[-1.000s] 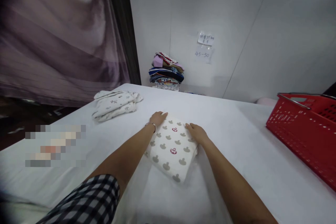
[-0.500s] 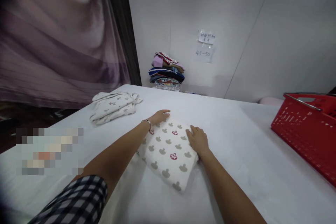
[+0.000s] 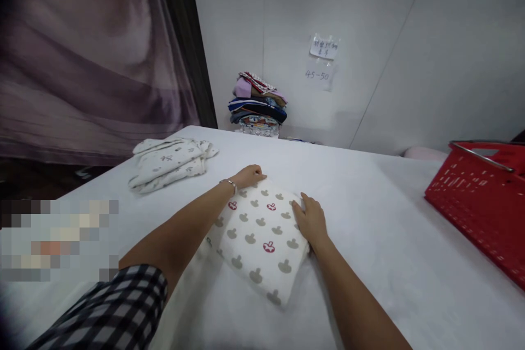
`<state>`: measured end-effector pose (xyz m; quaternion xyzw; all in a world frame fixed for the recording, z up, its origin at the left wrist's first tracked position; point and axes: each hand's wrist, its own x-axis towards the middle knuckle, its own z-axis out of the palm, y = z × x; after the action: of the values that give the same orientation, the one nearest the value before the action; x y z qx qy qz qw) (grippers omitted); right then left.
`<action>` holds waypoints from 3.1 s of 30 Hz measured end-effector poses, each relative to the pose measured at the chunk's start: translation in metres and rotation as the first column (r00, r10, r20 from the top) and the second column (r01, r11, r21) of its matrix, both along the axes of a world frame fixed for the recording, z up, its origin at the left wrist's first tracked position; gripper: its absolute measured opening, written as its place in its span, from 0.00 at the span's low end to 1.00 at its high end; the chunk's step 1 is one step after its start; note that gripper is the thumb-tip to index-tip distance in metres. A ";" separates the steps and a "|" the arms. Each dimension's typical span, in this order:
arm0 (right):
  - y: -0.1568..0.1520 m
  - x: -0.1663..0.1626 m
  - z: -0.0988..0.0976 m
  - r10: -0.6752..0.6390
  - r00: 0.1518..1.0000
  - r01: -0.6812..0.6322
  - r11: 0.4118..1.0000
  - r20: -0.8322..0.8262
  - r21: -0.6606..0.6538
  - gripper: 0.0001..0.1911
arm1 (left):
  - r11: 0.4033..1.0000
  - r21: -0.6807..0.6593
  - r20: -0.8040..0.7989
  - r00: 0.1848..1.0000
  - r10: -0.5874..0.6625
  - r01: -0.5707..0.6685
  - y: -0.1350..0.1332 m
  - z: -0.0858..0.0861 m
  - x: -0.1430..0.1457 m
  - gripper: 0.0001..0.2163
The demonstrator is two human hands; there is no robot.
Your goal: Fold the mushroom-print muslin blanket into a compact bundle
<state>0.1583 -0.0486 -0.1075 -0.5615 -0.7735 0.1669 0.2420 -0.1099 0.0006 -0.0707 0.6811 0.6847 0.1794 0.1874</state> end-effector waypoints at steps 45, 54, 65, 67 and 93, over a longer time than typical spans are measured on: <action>0.022 0.024 0.007 0.007 0.981 -0.061 0.959 -0.195 -0.277 0.26 | 0.938 -0.008 -0.080 0.935 0.345 -0.347 -0.157 0.013 -0.006 0.34; 0.021 0.031 0.022 0.039 0.985 -0.100 0.920 -0.165 -0.379 0.31 | 0.881 -0.190 -0.055 0.900 0.432 -0.434 -0.147 0.008 -0.016 0.34; -0.011 0.008 0.032 0.053 0.910 -0.311 0.742 -0.411 -0.593 0.46 | 0.954 0.147 -0.151 0.947 0.282 -0.260 -0.035 0.059 -0.038 0.22; -0.016 0.004 0.030 0.078 0.929 -0.283 0.779 -0.361 -0.560 0.45 | 0.953 0.148 -0.133 0.949 0.285 -0.266 -0.035 0.049 -0.032 0.21; -0.026 0.005 0.040 -0.030 0.904 -0.297 0.672 -0.426 -0.678 0.47 | 0.932 0.350 -0.313 0.949 0.026 0.090 -0.237 -0.022 0.029 0.26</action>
<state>0.1629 -0.0742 -0.0679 -0.5042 -0.6150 0.5901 0.1388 -0.0804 -0.2361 -0.0929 0.7347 0.6498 0.1886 -0.0485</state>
